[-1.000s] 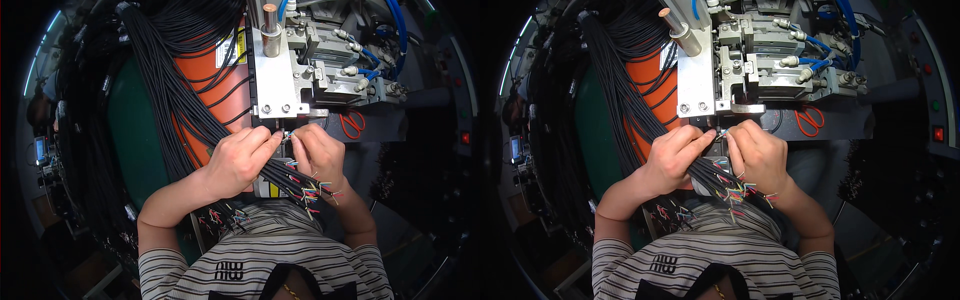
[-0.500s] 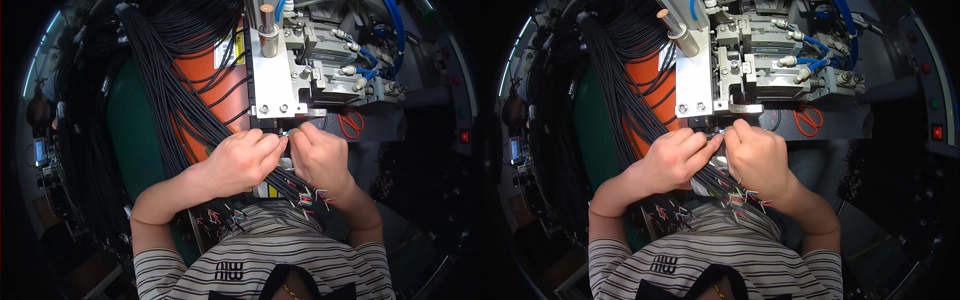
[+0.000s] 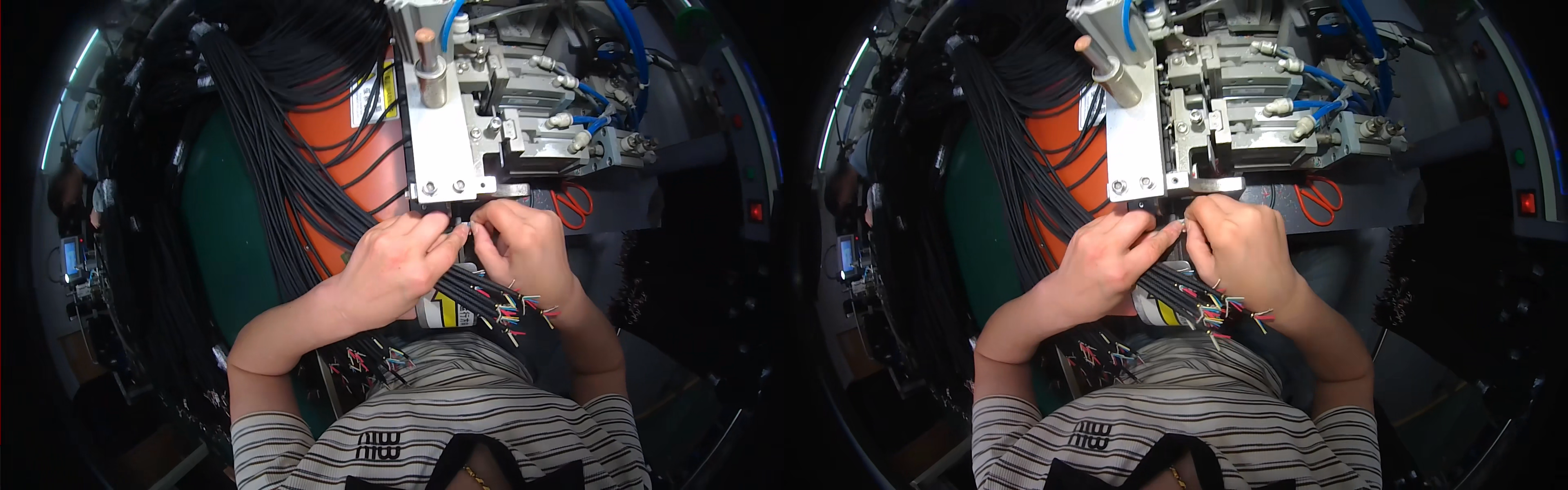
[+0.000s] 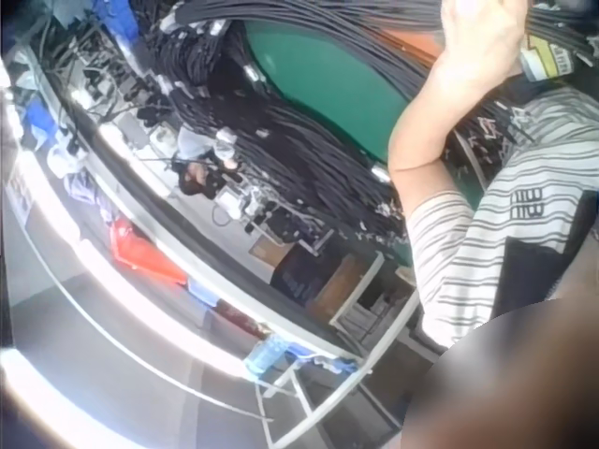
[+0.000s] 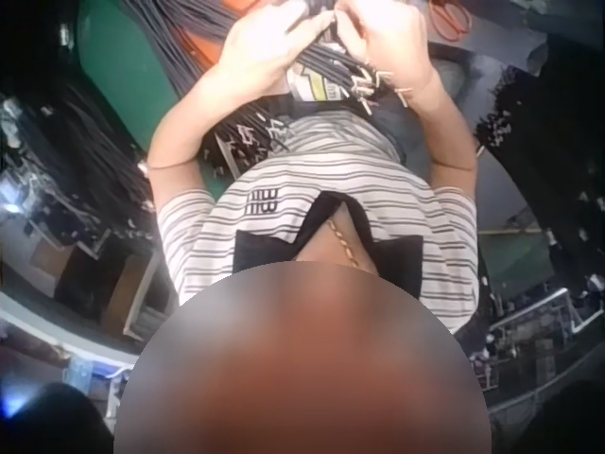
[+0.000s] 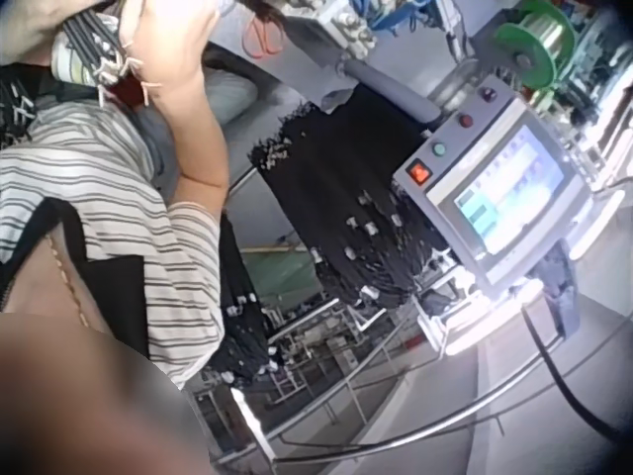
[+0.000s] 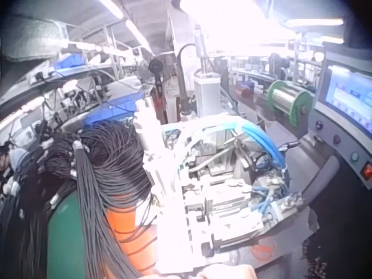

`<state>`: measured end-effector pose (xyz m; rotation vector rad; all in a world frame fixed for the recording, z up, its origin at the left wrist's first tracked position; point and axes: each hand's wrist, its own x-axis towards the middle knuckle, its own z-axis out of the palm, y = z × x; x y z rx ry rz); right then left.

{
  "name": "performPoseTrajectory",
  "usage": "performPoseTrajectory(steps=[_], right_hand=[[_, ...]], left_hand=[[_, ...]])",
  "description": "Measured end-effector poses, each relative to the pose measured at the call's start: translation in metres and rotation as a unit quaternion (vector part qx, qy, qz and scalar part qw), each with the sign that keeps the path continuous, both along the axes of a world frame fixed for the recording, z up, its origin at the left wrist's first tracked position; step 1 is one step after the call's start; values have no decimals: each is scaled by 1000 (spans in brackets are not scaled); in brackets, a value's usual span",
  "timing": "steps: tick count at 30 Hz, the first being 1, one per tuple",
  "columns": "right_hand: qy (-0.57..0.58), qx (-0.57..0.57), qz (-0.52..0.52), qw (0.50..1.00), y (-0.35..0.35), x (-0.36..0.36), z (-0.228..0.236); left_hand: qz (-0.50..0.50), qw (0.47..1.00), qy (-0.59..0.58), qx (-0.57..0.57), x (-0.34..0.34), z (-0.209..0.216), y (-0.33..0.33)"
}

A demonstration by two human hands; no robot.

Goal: Assembling a complex wiring harness using an automated industrial machine and touchscreen interface.

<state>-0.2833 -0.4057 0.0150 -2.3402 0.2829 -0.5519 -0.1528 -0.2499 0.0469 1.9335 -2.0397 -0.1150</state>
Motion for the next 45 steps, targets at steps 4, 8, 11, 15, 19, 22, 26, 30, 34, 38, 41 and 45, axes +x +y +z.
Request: performPoseTrajectory(steps=[4,8,11,15,19,22,26,30,34,38,41,45], right_hand=[[2,62,-4,998,-3,-2,-8],[14,91,-8,996,2,-9,-10],[-23,44,-55,997,5,-12,-8],[-110,250,131,953,9,-15,-2],[23,473,103,875,13,-20,-5],[-74,483,115,865,14,-17,-12],[-44,510,111,852,18,-16,-13],[-63,525,85,845,23,-14,-11],[-91,577,50,810,23,-14,-12],[20,696,55,716,13,-14,-5],[3,703,56,709,12,-14,-6],[36,715,57,696,6,-16,-4]], left_hand=[[50,993,89,-63,10,-6,14],[110,990,72,-58,6,-11,30],[128,987,42,-92,7,-16,23],[133,986,47,-91,5,-20,24],[-2,988,134,-82,9,-4,26],[26,986,138,-87,10,-9,31],[48,980,116,-155,0,-6,18],[59,979,94,-171,-3,-15,15],[82,973,146,-156,-2,-17,10],[69,970,172,-156,-2,-17,11],[67,975,178,-114,-4,-14,10],[47,980,139,-134,-3,-17,11]])
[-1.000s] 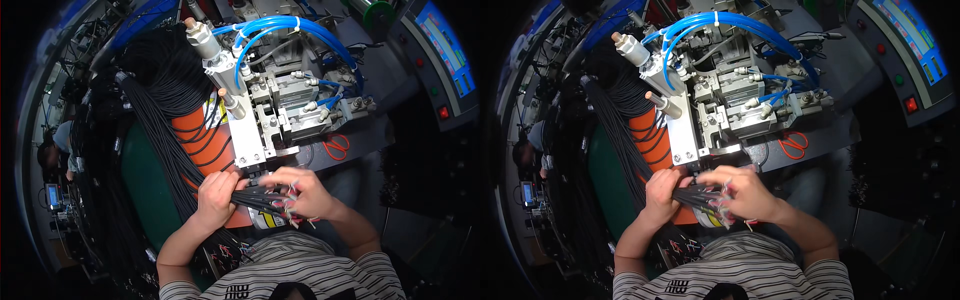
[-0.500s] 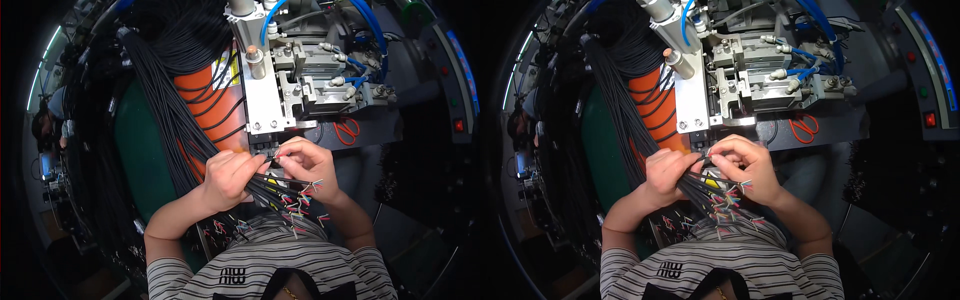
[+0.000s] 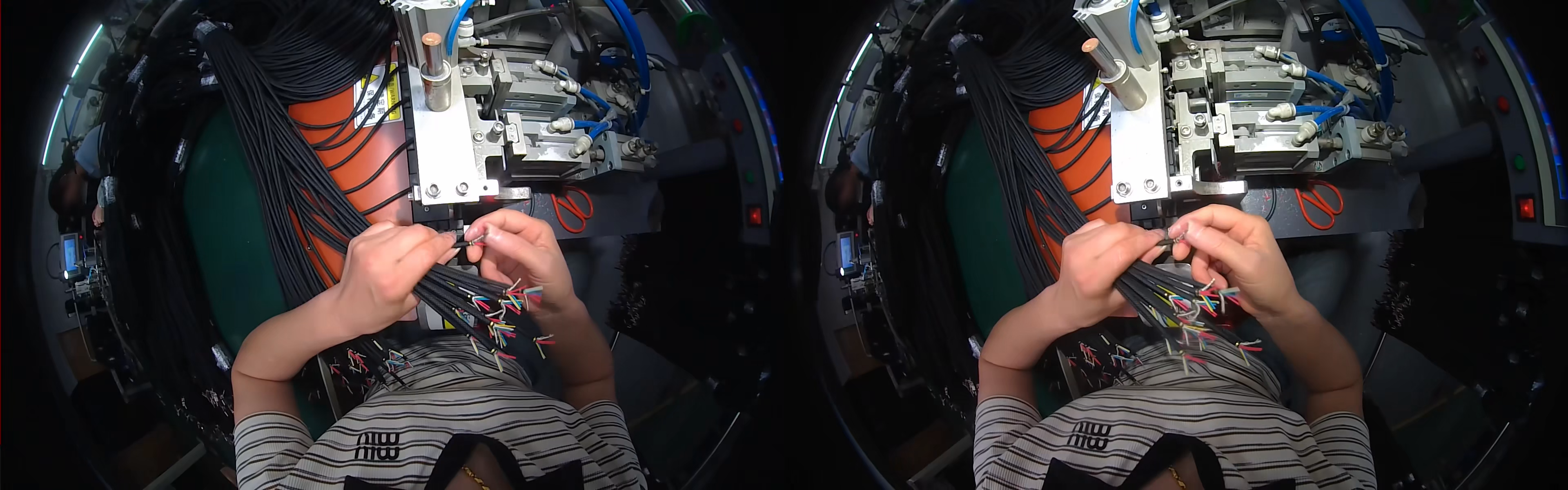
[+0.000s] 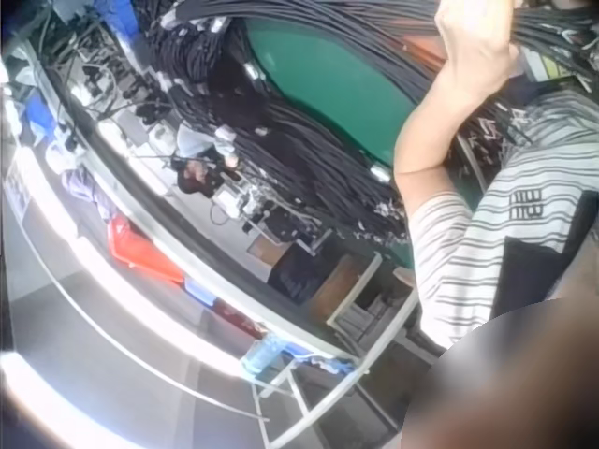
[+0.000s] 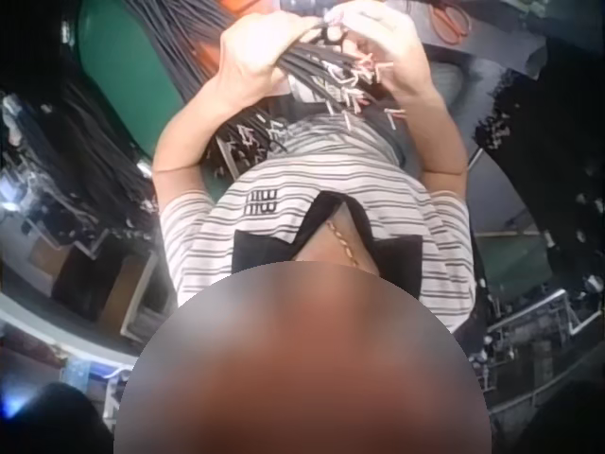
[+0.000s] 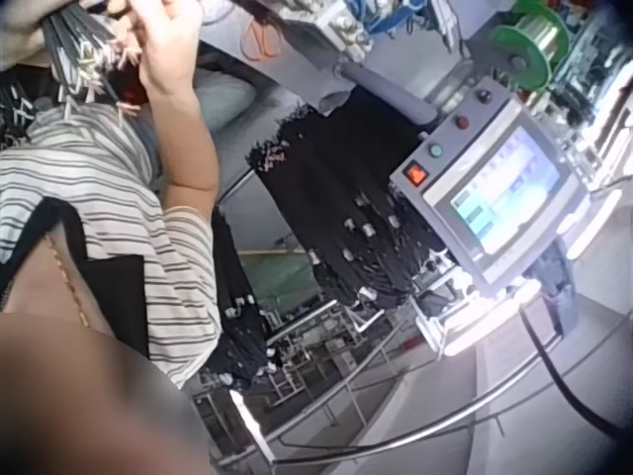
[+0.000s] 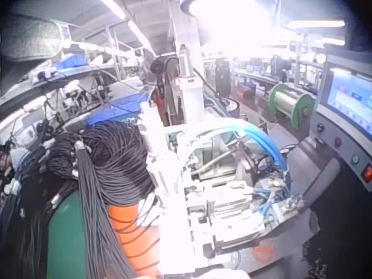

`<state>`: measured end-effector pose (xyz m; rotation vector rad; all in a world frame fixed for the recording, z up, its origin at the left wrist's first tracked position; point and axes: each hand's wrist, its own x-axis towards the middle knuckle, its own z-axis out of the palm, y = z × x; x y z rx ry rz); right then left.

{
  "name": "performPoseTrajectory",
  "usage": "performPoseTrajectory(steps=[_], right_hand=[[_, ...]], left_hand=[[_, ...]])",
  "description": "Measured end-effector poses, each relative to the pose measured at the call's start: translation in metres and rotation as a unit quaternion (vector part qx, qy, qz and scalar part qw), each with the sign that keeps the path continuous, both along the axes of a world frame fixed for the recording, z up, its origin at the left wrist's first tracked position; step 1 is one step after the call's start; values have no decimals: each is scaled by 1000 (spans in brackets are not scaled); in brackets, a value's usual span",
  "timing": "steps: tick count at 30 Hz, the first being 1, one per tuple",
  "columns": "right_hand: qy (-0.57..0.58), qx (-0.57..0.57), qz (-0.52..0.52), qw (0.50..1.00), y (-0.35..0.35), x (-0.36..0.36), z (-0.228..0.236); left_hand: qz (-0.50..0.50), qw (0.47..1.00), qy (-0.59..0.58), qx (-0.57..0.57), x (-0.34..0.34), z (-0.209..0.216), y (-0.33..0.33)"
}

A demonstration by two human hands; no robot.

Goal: Assembling a complex wiring harness using an automated industrial machine and touchscreen interface.

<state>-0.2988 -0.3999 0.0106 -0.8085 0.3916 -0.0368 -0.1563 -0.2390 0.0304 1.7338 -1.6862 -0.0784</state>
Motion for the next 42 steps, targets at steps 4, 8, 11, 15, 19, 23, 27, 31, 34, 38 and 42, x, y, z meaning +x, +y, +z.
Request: performPoseTrajectory(steps=[4,8,11,15,19,23,27,31,34,38,42], right_hand=[[26,-28,11,999,4,4,8],[-30,-280,-62,958,21,1,1],[-48,-426,-73,901,20,-1,4],[1,-7,-44,999,11,-2,4],[-48,-93,-24,994,6,-1,3],[-58,-90,-12,994,2,0,-1],[-67,-187,-2,980,1,-1,1],[-117,-341,-37,932,-1,2,-2],[-88,-581,-15,809,0,3,6],[-62,-718,-51,691,4,5,3],[-41,-733,-44,678,3,6,2]], left_hand=[[-11,997,-74,-32,-5,-1,1],[0,994,-98,-41,-9,-2,-2],[25,996,-77,-24,-10,-2,-2],[10,999,-34,-32,-5,-7,-2],[-7,997,78,-9,-1,-4,-6],[-56,981,182,25,9,-3,-6],[-95,971,212,53,16,-3,-7],[-88,983,157,45,12,-4,-8],[-32,999,5,31,-3,-1,-5],[13,995,-93,31,-7,1,-4],[23,995,-87,34,-5,-3,-2]])
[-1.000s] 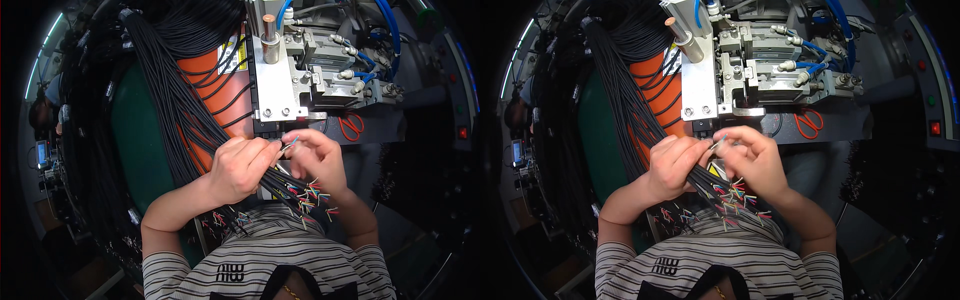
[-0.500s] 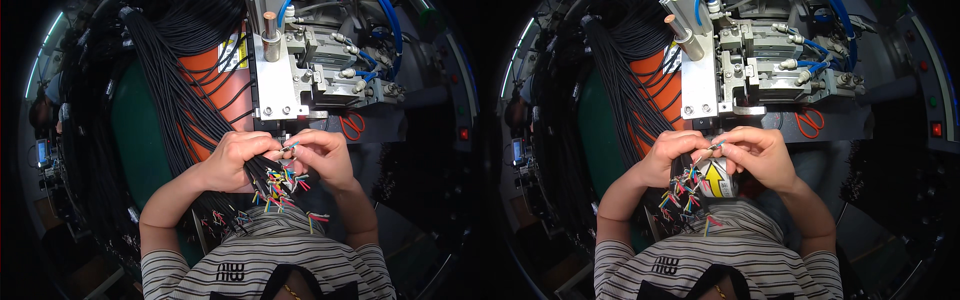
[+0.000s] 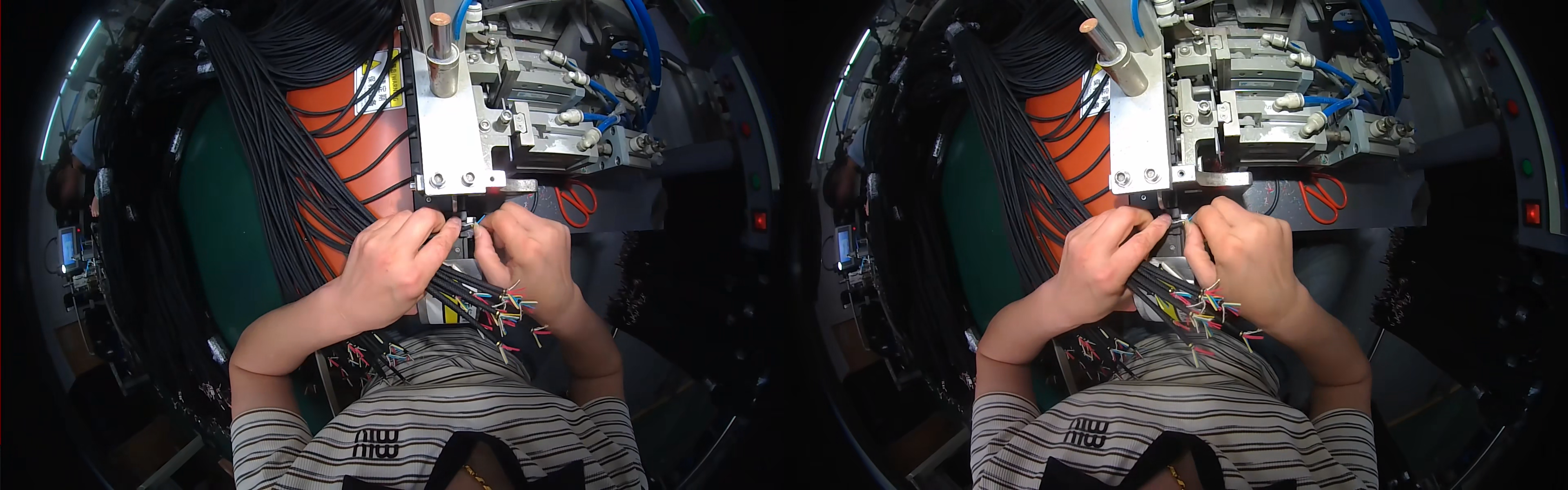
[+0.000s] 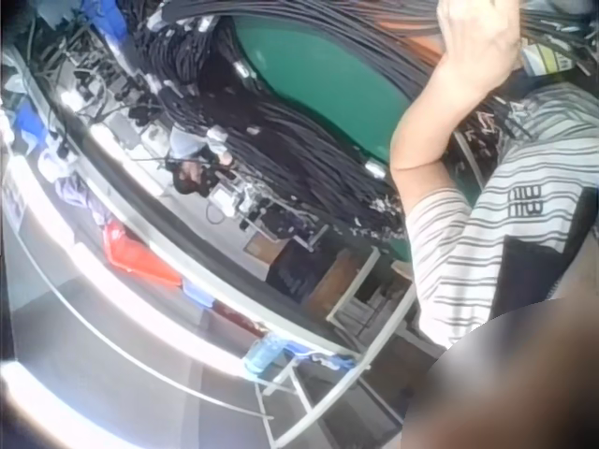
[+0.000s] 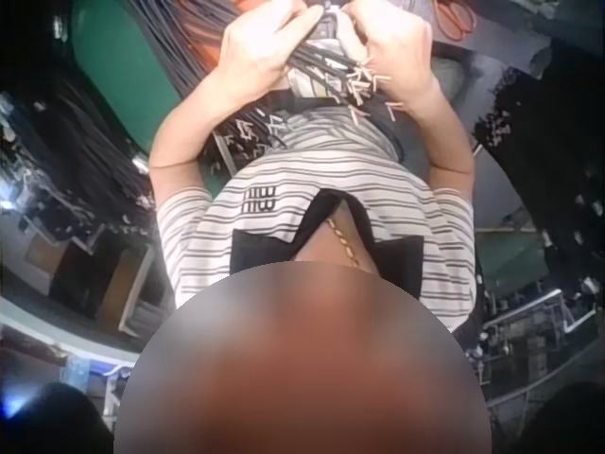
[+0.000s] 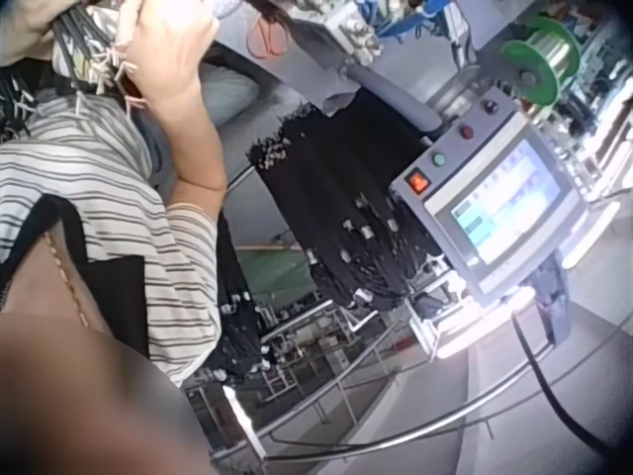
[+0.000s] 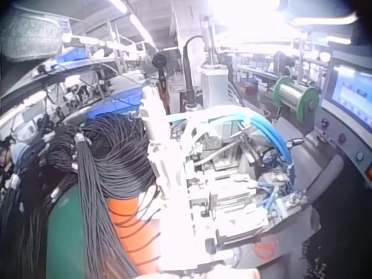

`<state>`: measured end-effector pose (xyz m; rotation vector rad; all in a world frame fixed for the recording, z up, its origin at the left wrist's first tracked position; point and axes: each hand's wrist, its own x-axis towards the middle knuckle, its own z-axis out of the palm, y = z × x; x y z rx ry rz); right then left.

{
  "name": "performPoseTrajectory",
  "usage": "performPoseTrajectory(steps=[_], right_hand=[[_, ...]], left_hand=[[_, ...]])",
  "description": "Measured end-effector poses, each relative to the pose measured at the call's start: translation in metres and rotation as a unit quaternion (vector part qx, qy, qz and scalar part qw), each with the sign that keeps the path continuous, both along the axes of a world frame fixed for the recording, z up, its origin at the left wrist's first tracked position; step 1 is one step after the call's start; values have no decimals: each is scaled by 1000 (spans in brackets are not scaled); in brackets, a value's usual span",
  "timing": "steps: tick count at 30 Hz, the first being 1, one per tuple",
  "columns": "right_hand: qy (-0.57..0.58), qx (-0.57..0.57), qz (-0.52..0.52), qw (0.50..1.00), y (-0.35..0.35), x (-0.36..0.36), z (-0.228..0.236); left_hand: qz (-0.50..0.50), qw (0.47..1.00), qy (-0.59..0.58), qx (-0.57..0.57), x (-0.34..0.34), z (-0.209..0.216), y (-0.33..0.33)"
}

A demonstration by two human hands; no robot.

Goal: Assembling a complex wiring harness using an automated industrial machine and touchscreen interface.

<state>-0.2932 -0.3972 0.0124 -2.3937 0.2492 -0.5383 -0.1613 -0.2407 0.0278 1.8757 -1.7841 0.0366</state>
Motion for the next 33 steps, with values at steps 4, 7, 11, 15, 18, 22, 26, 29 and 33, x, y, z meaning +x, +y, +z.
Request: performPoseTrajectory(steps=[4,7,11,15,18,22,26,29,33], right_hand=[[-12,18,-2,1000,0,0,-4],[-29,10,-9,999,1,0,-8],[-43,-27,-17,999,4,1,-6],[-20,-49,-16,998,2,0,-3],[-2,-30,-7,1000,0,0,-6],[-89,-6,-39,995,1,3,-11],[17,87,0,996,-8,5,-6],[59,294,-16,954,-9,1,-15],[44,274,-36,960,-7,-1,-17]], left_hand=[[-19,999,4,38,2,1,2],[-36,997,-1,73,1,9,-1],[-42,994,-76,72,-3,14,-5],[-37,989,-101,101,-8,18,-9],[-38,989,-103,101,-8,16,-11],[-32,990,-93,103,-5,18,-12],[-19,991,-73,106,-4,20,-9],[-1,997,-18,81,4,15,-1],[40,998,22,36,15,5,15]])
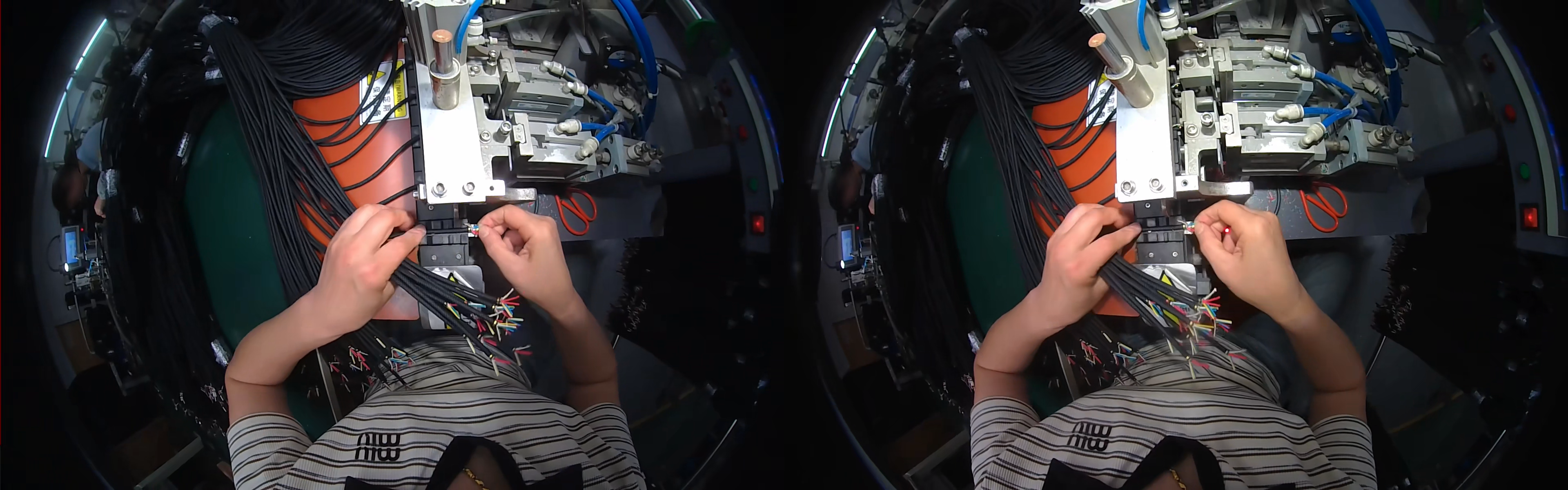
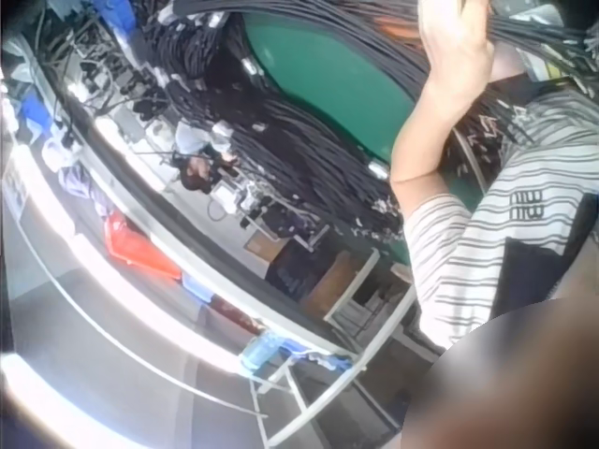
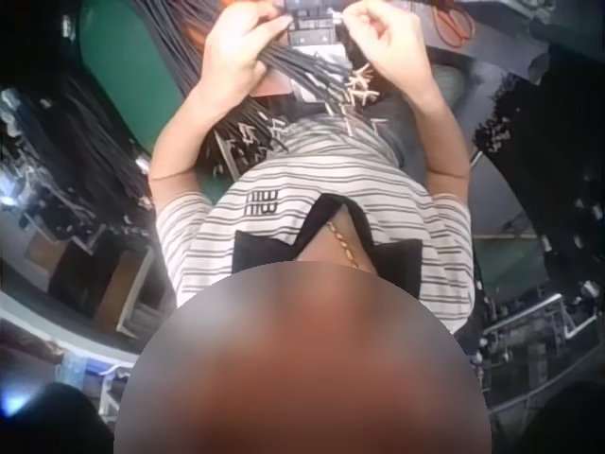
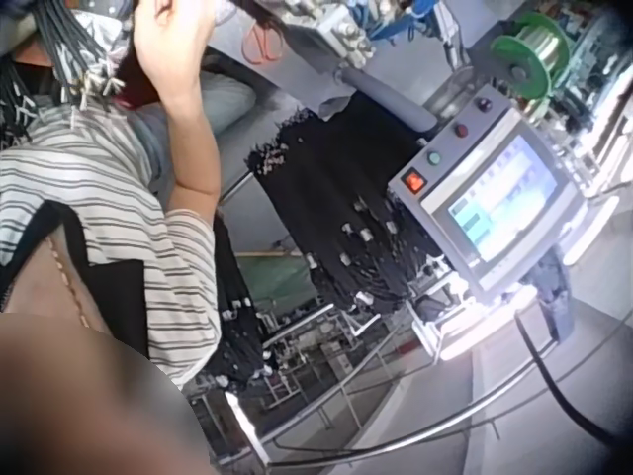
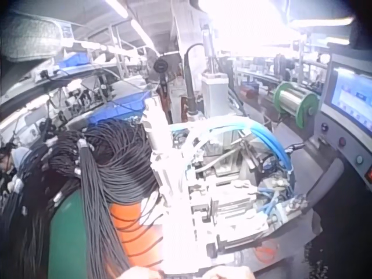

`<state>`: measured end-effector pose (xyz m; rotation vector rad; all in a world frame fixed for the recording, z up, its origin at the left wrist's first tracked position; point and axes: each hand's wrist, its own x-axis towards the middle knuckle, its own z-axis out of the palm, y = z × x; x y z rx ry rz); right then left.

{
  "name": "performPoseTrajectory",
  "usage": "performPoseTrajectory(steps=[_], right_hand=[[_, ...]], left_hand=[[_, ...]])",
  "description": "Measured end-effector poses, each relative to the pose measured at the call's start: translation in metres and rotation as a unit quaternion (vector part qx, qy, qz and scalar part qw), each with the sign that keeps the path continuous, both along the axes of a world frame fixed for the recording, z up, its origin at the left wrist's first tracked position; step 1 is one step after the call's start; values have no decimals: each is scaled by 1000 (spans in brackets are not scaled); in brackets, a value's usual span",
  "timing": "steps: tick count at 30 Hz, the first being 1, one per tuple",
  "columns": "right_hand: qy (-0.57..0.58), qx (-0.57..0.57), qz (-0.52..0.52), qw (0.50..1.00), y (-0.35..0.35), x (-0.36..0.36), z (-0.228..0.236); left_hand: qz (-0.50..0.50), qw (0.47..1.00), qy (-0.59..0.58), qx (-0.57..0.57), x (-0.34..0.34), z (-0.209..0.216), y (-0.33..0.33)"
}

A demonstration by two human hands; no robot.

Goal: Assembling a complex wiring harness using an automated industrial machine and touchscreen interface.

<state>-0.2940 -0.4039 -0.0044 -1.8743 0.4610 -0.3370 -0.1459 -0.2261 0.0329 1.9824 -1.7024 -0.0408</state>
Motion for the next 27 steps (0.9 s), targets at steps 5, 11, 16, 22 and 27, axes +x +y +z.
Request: performPoseTrajectory(steps=[5,11,16,22,27], right_hand=[[-29,-33,-46,998,7,-4,1],[-117,216,101,964,13,-8,25],[-132,267,117,947,14,-7,14],[-98,379,10,920,22,-8,20],[-130,302,-8,944,23,-5,11]], left_hand=[[-53,994,-19,-90,6,-12,0],[-63,998,-11,-2,6,-4,14],[-72,991,14,-110,-8,-1,-1],[-59,993,56,-81,-11,2,-2],[-42,989,100,-100,-12,-1,-12]])
